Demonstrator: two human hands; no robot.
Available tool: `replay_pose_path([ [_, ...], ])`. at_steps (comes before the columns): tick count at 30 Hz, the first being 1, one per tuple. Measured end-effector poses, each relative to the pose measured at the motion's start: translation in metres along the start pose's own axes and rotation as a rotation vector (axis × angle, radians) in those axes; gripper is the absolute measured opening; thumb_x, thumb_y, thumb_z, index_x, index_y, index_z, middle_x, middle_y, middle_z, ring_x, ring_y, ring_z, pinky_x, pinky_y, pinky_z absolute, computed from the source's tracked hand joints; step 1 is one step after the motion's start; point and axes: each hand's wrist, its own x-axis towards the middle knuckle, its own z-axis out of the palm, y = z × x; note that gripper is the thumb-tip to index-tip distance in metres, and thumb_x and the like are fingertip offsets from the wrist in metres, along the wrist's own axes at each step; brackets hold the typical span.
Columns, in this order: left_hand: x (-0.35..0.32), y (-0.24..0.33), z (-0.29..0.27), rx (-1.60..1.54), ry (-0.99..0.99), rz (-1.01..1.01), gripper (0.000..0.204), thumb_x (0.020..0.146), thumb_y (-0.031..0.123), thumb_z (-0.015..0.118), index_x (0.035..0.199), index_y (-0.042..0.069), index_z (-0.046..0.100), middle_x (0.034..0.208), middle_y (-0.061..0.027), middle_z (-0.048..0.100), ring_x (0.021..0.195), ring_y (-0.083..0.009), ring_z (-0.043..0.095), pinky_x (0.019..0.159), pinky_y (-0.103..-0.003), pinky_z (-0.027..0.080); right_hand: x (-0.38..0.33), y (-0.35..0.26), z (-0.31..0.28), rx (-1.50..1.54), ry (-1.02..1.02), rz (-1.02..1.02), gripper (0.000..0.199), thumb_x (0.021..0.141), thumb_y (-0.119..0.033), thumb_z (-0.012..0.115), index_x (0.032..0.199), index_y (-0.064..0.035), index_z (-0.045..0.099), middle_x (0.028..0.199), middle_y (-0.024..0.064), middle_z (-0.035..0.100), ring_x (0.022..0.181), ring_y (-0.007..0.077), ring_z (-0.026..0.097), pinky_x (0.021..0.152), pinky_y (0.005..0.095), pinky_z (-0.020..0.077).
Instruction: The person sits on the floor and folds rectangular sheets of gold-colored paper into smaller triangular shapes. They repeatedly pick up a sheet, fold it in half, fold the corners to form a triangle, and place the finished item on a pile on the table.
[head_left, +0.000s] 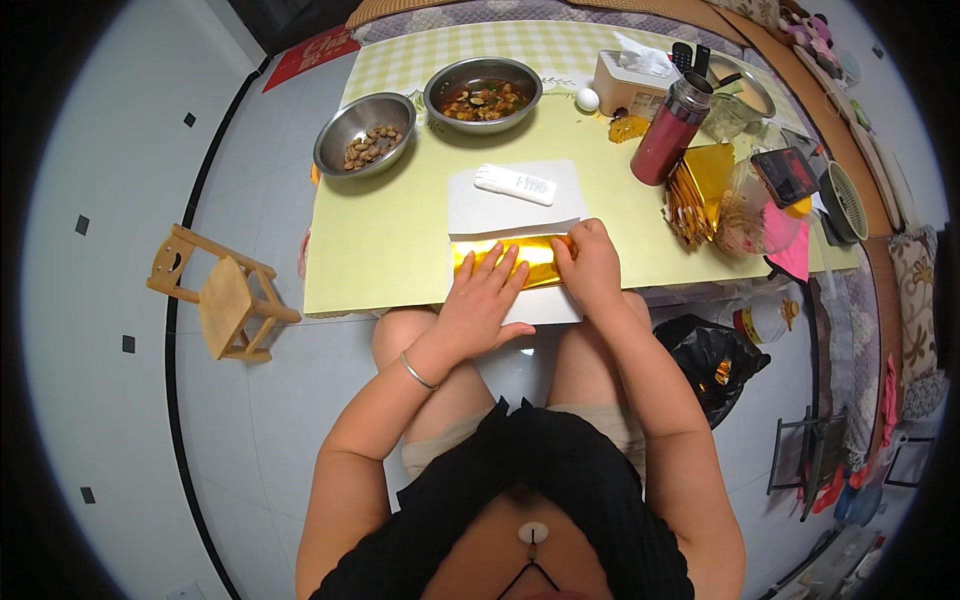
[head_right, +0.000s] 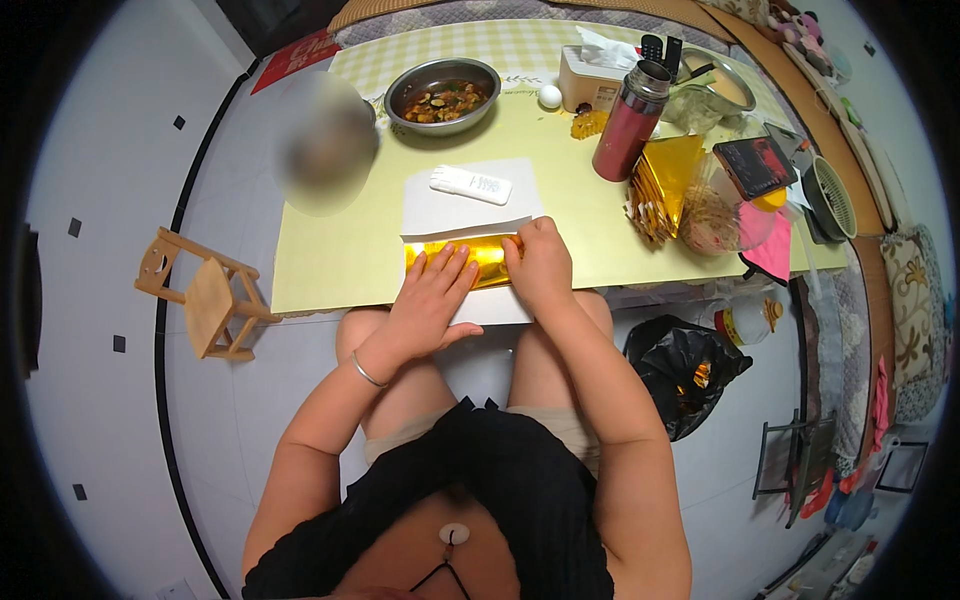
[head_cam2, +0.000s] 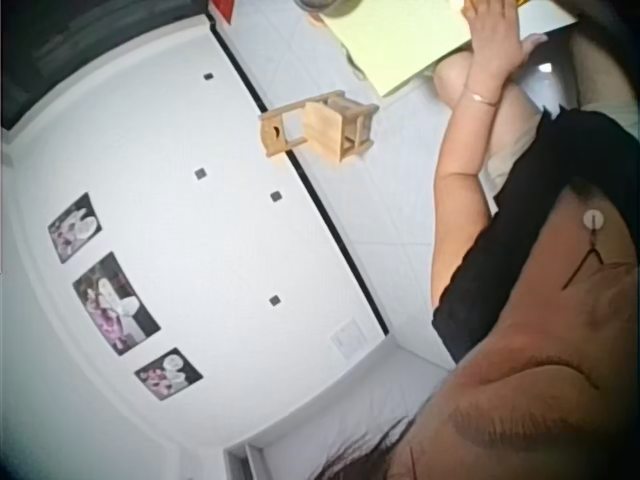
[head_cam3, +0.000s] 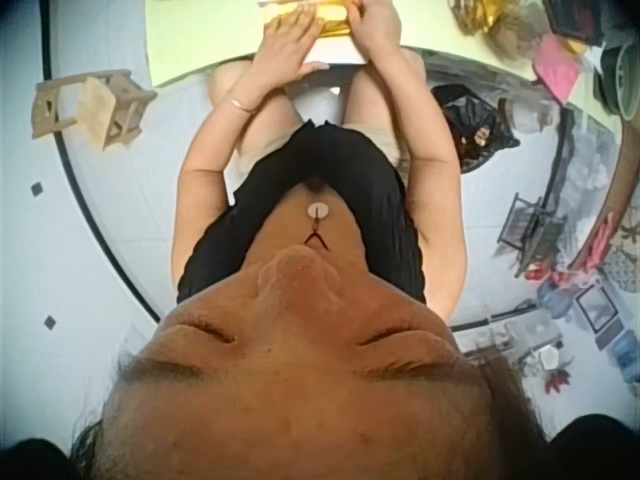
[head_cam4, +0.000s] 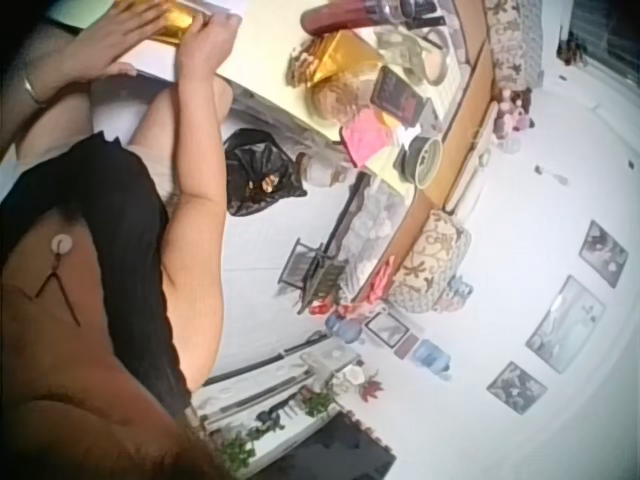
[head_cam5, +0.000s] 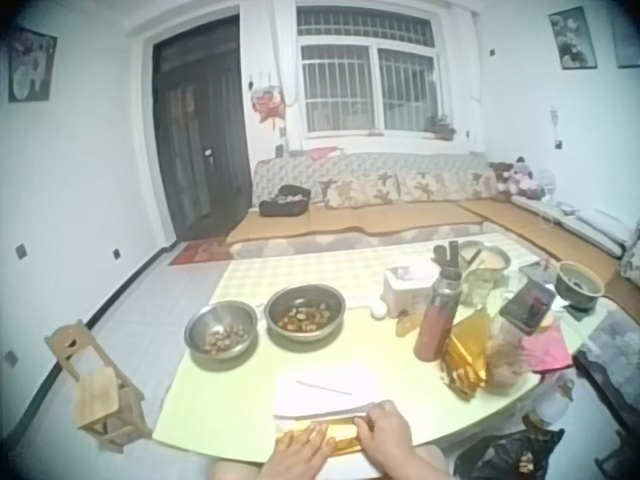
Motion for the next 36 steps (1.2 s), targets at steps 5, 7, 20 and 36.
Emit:
replay_pose_path([
  [5,0.0,-0.002,0.003,0.0,-0.006,-0.018,0.09,0.087,0.064,0.062,0.149,0.0,0.045,0.159,-0.0224,0.037,0.148,-0.0404,0.033,0.12,-0.059,0.023,0.002,0.002,0.005,-0.04,0.025,-0.023,0.018,0.084,-0.014,0.075,0.084,0.0003,0.065,0.093,0.0164,0.06,0.082,0.0361,0.064,0.074,0.0438,0.0535],
  [7,0.0,-0.003,0.004,0.003,-0.002,-0.024,0.091,0.087,0.065,0.061,0.149,0.001,0.044,0.159,-0.0224,0.036,0.149,-0.0409,0.032,0.12,-0.059,0.021,0.002,0.0,0.004,-0.059,0.024,-0.012,0.018,0.084,-0.014,0.075,0.084,0.0,0.065,0.093,0.0164,0.06,0.082,0.0361,0.064,0.074,0.0437,0.0536],
  [20,0.002,-0.005,0.001,-0.005,-0.013,0.001,0.086,0.085,0.068,0.062,0.151,0.016,0.047,0.16,-0.0252,0.033,0.148,-0.0466,0.029,0.12,-0.064,0.018,-0.002,-0.007,-0.004,-0.161,0.078,-0.164,0.038,0.087,-0.014,0.07,0.12,0.0023,0.06,0.123,0.0212,0.06,0.112,0.0387,0.059,0.095,0.0454,0.0482],
  [36,-0.034,-0.027,-0.015,0.105,-0.152,-0.05,0.096,0.083,0.078,0.051,0.156,0.016,0.041,0.166,-0.022,0.023,0.155,-0.0403,0.018,0.119,-0.067,0.014,-0.042,0.02,-0.04,-0.413,-0.413,-0.487,0.067,0.096,-0.032,0.062,0.15,0.0021,0.041,0.156,0.0219,0.041,0.147,0.0332,0.038,0.122,0.0468,0.029],
])
